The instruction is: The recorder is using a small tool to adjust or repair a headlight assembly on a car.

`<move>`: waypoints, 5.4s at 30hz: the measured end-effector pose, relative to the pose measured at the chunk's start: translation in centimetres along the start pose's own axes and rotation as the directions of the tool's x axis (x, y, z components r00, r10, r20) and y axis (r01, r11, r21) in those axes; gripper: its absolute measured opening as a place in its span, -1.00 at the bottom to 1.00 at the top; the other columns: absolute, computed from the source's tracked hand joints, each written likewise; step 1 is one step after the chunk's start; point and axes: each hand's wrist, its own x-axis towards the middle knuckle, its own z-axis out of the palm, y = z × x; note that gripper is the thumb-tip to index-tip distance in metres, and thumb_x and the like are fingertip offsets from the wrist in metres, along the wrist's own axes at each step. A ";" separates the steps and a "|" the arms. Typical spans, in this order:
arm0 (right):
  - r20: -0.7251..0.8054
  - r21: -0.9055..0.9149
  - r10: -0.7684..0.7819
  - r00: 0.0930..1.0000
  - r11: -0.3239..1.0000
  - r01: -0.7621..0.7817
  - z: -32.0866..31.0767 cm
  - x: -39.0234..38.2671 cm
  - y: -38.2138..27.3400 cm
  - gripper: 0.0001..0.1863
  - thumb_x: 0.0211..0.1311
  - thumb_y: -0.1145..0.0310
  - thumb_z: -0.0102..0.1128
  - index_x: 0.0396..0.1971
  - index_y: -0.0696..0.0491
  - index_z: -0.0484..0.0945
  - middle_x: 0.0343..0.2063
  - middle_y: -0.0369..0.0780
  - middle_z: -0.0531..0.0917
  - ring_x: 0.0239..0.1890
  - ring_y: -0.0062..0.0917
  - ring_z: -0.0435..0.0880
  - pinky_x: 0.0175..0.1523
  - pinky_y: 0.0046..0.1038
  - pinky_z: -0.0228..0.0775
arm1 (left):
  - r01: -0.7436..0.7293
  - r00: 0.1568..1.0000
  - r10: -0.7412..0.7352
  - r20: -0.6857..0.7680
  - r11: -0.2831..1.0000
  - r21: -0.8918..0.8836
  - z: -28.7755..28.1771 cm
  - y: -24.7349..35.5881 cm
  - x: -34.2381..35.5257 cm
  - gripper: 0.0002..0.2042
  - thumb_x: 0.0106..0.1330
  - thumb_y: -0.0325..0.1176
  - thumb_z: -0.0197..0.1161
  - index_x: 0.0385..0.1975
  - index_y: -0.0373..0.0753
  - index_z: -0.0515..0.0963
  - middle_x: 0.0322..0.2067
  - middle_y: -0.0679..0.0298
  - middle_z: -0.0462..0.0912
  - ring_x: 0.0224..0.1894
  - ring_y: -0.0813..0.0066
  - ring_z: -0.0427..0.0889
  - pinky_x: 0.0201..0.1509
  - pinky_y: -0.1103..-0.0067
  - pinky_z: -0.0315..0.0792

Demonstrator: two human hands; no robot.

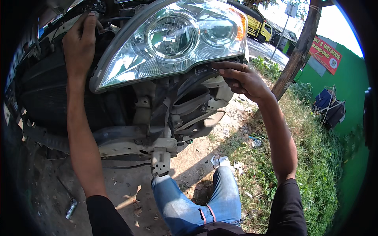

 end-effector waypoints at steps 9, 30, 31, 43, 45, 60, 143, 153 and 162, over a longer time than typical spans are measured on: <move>-0.170 -0.616 -0.408 0.897 0.755 0.226 1.6 -2.2 0.0 -0.69 0.42 0.23 0.22 0.05 0.03 0.70 -0.59 -0.29 0.66 -0.50 -0.64 0.58 -0.29 -0.45 0.46 | -0.021 1.000 0.021 -0.017 1.000 -0.011 0.0 0.8 -0.1 -0.60 0.49 -0.12 0.10 -0.40 -0.36 0.62 -0.63 0.35 0.49 -0.54 0.67 0.35 -0.39 0.58 0.24; 0.024 -0.913 -0.482 0.876 0.346 0.216 3.8 -3.2 -5.9 -0.84 0.26 0.43 0.21 -0.32 0.14 0.74 -0.51 -0.03 0.72 -0.43 -0.21 0.75 -0.16 -0.23 0.56 | 0.022 1.000 -0.021 -0.015 1.000 0.016 -0.1 -0.3 0.0 -0.61 0.52 -0.16 0.08 -0.35 -0.39 0.64 -0.55 0.42 0.55 -0.49 0.74 0.30 -0.38 0.62 0.20; 0.016 -0.916 -0.504 0.863 0.338 0.215 3.6 -3.1 -5.9 -0.84 0.27 0.43 0.20 -0.34 0.13 0.74 -0.54 -0.05 0.72 -0.45 -0.21 0.74 -0.18 -0.23 0.57 | 0.013 1.000 -0.012 -0.026 1.000 0.020 0.0 -0.3 0.1 -0.62 0.53 -0.17 0.08 -0.34 -0.40 0.64 -0.52 0.41 0.58 -0.48 0.74 0.31 -0.36 0.63 0.21; 0.080 -0.955 -0.444 0.892 0.222 0.196 4.0 -1.0 -6.0 -0.84 0.24 0.41 0.17 -0.40 0.13 0.72 -0.58 -0.02 0.68 -0.47 -0.13 0.73 -0.23 -0.13 0.60 | 0.032 0.996 -0.033 -0.083 0.999 -0.016 0.4 0.3 -0.3 -0.61 0.51 -0.19 0.08 -0.44 -0.38 0.62 -0.65 0.42 0.44 -0.55 0.71 0.27 -0.42 0.60 0.18; 0.078 -0.959 -0.443 0.893 0.212 0.189 4.0 -0.8 -5.6 -0.84 0.22 0.41 0.18 -0.41 0.13 0.71 -0.57 -0.01 0.67 -0.46 -0.12 0.72 -0.24 -0.12 0.59 | 0.040 0.996 -0.041 -0.075 0.999 -0.010 0.5 0.2 -0.2 -0.61 0.52 -0.18 0.08 -0.43 -0.38 0.62 -0.65 0.43 0.42 -0.55 0.71 0.26 -0.42 0.60 0.17; 0.201 -0.953 -0.498 0.844 0.100 0.286 3.7 -0.3 -4.5 -0.86 0.17 0.53 0.15 -0.33 0.15 0.68 -0.51 -0.02 0.70 -0.44 -0.17 0.75 -0.26 -0.17 0.62 | 0.035 0.995 -0.036 -0.094 0.999 -0.007 0.4 0.4 0.0 -0.62 0.50 -0.19 0.08 -0.39 -0.41 0.63 -0.62 0.42 0.44 -0.53 0.73 0.27 -0.40 0.61 0.19; 0.195 -0.939 -0.602 0.774 0.113 0.324 2.1 -1.0 -2.0 -0.90 0.27 0.36 0.22 -0.28 0.01 0.65 -0.47 -0.20 0.70 -0.43 -0.23 0.72 -0.32 -0.19 0.56 | 0.030 0.999 -0.030 -0.025 0.999 -0.014 0.0 0.0 0.2 -0.64 0.51 -0.20 0.07 -0.36 -0.40 0.61 -0.58 0.39 0.49 -0.49 0.70 0.33 -0.35 0.60 0.26; 0.045 -0.967 -0.620 0.783 0.171 0.191 4.1 -0.9 -1.3 -0.87 0.36 0.32 0.16 -0.28 0.04 0.63 -0.49 -0.18 0.71 -0.50 -0.27 0.72 -0.38 -0.19 0.53 | 0.031 0.999 -0.031 -0.008 1.000 -0.002 0.0 0.1 -0.3 -0.63 0.52 -0.18 0.07 -0.32 -0.40 0.61 -0.54 0.36 0.52 -0.45 0.66 0.36 -0.30 0.62 0.28; -0.292 -0.937 -0.530 0.796 0.327 -0.126 4.4 -3.7 -2.3 -0.85 0.34 0.33 0.17 -0.28 0.02 0.69 -0.53 -0.08 0.71 -0.49 -0.18 0.72 -0.36 -0.20 0.53 | -0.012 0.999 0.012 -0.031 1.000 0.000 0.1 0.0 -0.3 -0.64 0.49 -0.15 0.10 -0.33 -0.37 0.61 -0.62 0.31 0.50 -0.53 0.62 0.38 -0.37 0.55 0.28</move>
